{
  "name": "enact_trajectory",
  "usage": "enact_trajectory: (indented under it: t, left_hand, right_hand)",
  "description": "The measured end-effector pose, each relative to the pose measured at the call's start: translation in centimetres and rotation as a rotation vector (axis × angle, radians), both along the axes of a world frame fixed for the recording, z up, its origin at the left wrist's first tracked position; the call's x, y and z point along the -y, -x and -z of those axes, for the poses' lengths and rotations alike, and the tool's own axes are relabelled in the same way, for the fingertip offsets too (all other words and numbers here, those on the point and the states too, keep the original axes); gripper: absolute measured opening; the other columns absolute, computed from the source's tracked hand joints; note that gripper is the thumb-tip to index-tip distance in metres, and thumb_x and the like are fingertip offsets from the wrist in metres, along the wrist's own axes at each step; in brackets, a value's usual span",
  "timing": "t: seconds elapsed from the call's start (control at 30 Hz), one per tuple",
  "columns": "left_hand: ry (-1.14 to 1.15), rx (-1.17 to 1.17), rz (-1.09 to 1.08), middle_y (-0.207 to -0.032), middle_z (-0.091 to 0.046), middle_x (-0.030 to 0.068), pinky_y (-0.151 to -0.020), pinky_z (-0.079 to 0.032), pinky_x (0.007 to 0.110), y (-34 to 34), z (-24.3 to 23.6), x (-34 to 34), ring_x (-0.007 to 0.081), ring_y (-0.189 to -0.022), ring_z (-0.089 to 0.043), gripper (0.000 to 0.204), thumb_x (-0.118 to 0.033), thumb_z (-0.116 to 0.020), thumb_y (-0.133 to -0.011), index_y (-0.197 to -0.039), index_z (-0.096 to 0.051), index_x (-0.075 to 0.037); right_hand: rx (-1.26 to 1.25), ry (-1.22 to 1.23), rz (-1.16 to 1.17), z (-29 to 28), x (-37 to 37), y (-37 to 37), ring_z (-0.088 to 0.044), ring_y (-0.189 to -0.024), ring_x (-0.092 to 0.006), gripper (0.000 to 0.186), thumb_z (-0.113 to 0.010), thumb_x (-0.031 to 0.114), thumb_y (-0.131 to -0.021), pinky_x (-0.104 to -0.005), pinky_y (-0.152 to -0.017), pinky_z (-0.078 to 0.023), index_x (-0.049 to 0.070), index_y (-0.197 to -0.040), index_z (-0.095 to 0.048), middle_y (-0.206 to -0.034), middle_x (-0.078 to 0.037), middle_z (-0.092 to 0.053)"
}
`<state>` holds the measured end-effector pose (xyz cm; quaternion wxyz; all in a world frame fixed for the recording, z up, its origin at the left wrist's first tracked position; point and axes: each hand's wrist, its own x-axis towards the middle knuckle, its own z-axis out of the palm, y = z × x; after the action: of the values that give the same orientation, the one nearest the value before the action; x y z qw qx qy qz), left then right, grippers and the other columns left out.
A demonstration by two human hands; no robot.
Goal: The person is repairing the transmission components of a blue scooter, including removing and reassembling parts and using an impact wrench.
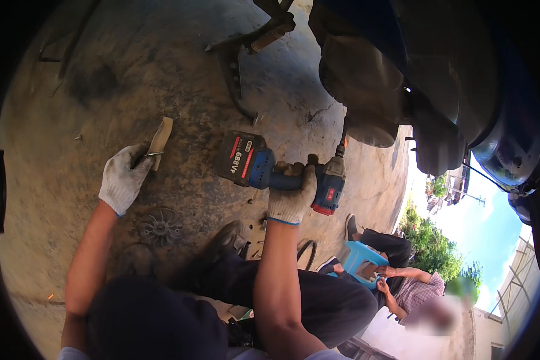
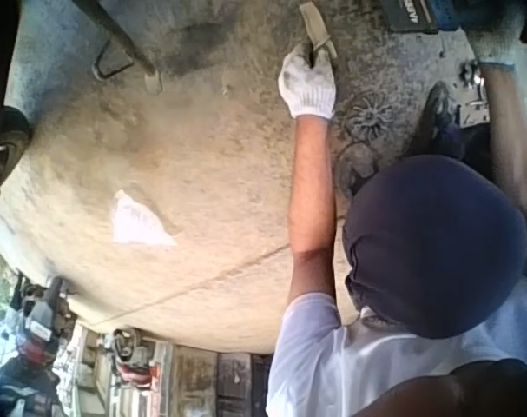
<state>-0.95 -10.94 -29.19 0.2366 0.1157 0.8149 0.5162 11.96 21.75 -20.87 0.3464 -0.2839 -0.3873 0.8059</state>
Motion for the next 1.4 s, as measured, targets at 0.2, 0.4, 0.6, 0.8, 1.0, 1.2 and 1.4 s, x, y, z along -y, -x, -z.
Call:
enact_trajectory:
  t: [0.2, 0.4, 0.6, 0.8, 1.0, 1.2, 1.4]
  left_hand:
    - [0.028, -0.025, 0.007, -0.104, -0.075, 0.02, -0.085, -0.055, 0.038, -0.4, 0.3, 0.0, 0.0286, -0.093, -0.073, 0.026, -0.017, -0.066, -0.1, -0.118, -0.074, 0.001]
    - [-0.185, 0.209, 0.043, -0.098, -0.078, 0.0155, -0.084, -0.056, 0.035, -0.8, -4.1, -4.0, 0.0197, -0.089, -0.072, 0.028, -0.02, -0.067, -0.102, -0.118, -0.075, 0.001]
    - [-0.489, 0.616, 0.019, -0.1, -0.077, 0.0085, -0.079, -0.056, 0.033, -1.2, -5.4, -8.2, 0.0155, -0.085, -0.069, 0.03, -0.012, -0.068, -0.101, -0.127, -0.072, 0.002]
    - [-0.478, 0.386, 0.033, -0.105, -0.077, 0.0099, -0.083, -0.056, 0.031, -1.8, -5.0, -10.3, 0.0155, -0.09, -0.07, 0.032, -0.009, -0.068, -0.1, -0.13, -0.071, 0.002]
    - [-0.405, 0.185, -0.022, -0.109, -0.078, 0.0124, -0.087, -0.056, 0.032, -2.4, -5.5, -11.7, 0.0162, -0.097, -0.072, 0.032, -0.009, -0.069, -0.098, -0.129, -0.073, -0.003]
    - [-0.351, 0.036, -0.101, -0.111, -0.076, 0.0176, -0.088, -0.058, 0.037, -2.7, -5.0, -12.7, 0.0293, -0.101, -0.076, 0.029, -0.009, -0.07, -0.097, -0.125, -0.074, -0.003]
    - [-0.361, -0.216, -0.048, -0.101, -0.073, 0.0172, -0.08, -0.057, 0.045, -3.2, -5.0, -16.9, 0.0396, -0.093, -0.071, 0.026, -0.015, -0.069, -0.094, -0.117, -0.073, -0.006]
  right_hand:
    - [0.309, -0.381, 0.14, -2.4, -2.0, -5.2, -0.062, -0.071, -0.0213, 0.036, -0.063, 0.018, -0.105, -0.0471, -0.088, -0.055, 0.008, -0.139, -0.054, -0.075, -0.006, -0.062]
    - [0.578, -0.619, 0.522, 0.9, -6.9, -9.1, -0.065, -0.088, -0.0182, 0.046, -0.073, 0.017, -0.1, -0.0352, -0.082, -0.056, 0.005, -0.142, -0.057, -0.1, -0.005, -0.066]
    - [0.533, -0.627, 0.468, 1.5, -9.1, -12.0, -0.066, -0.092, -0.0195, 0.045, -0.075, 0.011, -0.098, -0.0369, -0.083, -0.057, 0.006, -0.14, -0.058, -0.106, -0.006, -0.069]
    - [0.581, -0.535, 0.452, 0.9, -7.6, -13.0, -0.069, -0.096, -0.0212, 0.043, -0.072, 0.001, -0.097, -0.0374, -0.09, -0.059, 0.003, -0.139, -0.061, -0.111, -0.01, -0.071]
    - [0.736, -0.509, 0.601, 0.6, -7.9, -13.8, -0.07, -0.106, -0.0239, 0.048, -0.083, 0.002, -0.09, -0.0364, -0.094, -0.059, 0.002, -0.133, -0.063, -0.123, -0.011, -0.069]
    - [1.085, -0.338, 0.325, -0.1, 1.1, -13.5, -0.071, -0.093, -0.0183, 0.035, -0.068, 0.029, -0.106, -0.0316, -0.074, -0.058, 0.002, -0.127, -0.065, -0.11, -0.011, -0.072]
    - [0.787, -0.158, -0.244, -4.0, 5.9, 1.6, -0.071, -0.109, -0.0251, 0.049, -0.06, 0.033, -0.11, -0.0385, -0.092, -0.06, -0.003, -0.144, -0.058, -0.129, -0.015, -0.071]
